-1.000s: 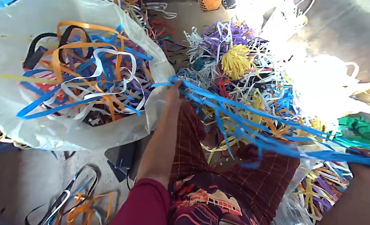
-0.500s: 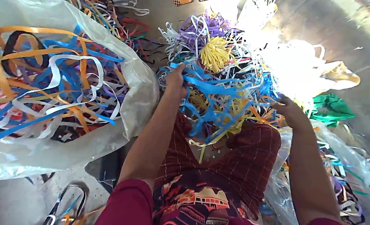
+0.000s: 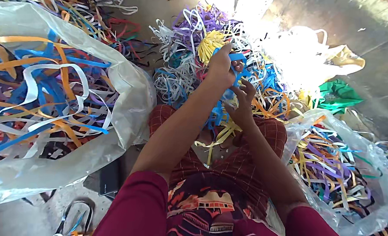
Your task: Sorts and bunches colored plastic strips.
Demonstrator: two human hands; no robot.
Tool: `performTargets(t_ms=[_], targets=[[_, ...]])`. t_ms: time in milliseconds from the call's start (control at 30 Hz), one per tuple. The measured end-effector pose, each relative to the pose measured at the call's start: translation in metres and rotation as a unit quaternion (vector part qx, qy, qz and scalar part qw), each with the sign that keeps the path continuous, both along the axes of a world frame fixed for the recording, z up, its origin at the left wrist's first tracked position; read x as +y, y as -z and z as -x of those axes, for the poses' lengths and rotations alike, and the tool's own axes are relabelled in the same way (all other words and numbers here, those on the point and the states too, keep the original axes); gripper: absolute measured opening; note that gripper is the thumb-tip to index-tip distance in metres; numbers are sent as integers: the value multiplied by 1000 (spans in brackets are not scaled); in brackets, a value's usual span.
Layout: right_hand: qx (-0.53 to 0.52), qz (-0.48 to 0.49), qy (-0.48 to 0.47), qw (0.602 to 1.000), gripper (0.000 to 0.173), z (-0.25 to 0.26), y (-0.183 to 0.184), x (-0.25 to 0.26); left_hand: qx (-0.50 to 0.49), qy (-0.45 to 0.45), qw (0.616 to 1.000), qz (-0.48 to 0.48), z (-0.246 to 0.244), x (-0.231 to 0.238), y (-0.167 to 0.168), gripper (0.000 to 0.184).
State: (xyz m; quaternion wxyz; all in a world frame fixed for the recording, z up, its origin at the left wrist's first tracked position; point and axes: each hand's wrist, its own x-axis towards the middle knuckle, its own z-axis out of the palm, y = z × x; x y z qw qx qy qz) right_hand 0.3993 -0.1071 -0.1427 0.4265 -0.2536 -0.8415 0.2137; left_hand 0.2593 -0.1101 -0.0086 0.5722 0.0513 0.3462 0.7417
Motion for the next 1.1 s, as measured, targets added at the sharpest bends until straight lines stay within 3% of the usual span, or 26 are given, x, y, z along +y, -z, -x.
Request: performTargets(t_ms=[67,200,333,433,533,567,600,667,700,733,767,867,967,1033,1100], targets=[[-21,34,-19,999,38,0,-9,5,41,16,999,-14,-4,5,-5,21],[17,152,-17,988,29,-9,-5,21,214,121,969,14,10,19,18,55],[59,330,-44,941,46,-16,19,34,136,122,982,52,14,21,42,46],[109,388,-88,911,59,-3,36,23,86,95,990,53,2,19,39,40],[180,451,-91,870,45,11,32,11,146,105,982,53,4,24,43,45],[201,476,-63,854,39,15,27,9,238,150,958,57,12,24,48,49],[223,499,-29,837,33,17,24,7,368,195,907,68,20,24,56,53],[242,525,42,815,31,17,19,7,611,289,731,96,35,18,67,64],[242,530,79,809,34,17,15,9,685,314,649,102,38,12,70,64],[248,533,109,802,37,17,12,12,725,312,607,92,38,5,74,58],[261,534,131,794,39,17,10,14,739,289,604,73,36,-5,79,52],[312,524,141,780,36,18,8,15,743,190,642,-28,23,-31,105,42],[316,514,110,790,22,18,2,10,730,218,645,-51,17,-43,130,41],[269,491,81,824,18,14,1,6,709,233,666,-21,17,-47,134,36],[179,410,79,891,31,9,6,2,664,224,713,-8,18,-50,130,35]])
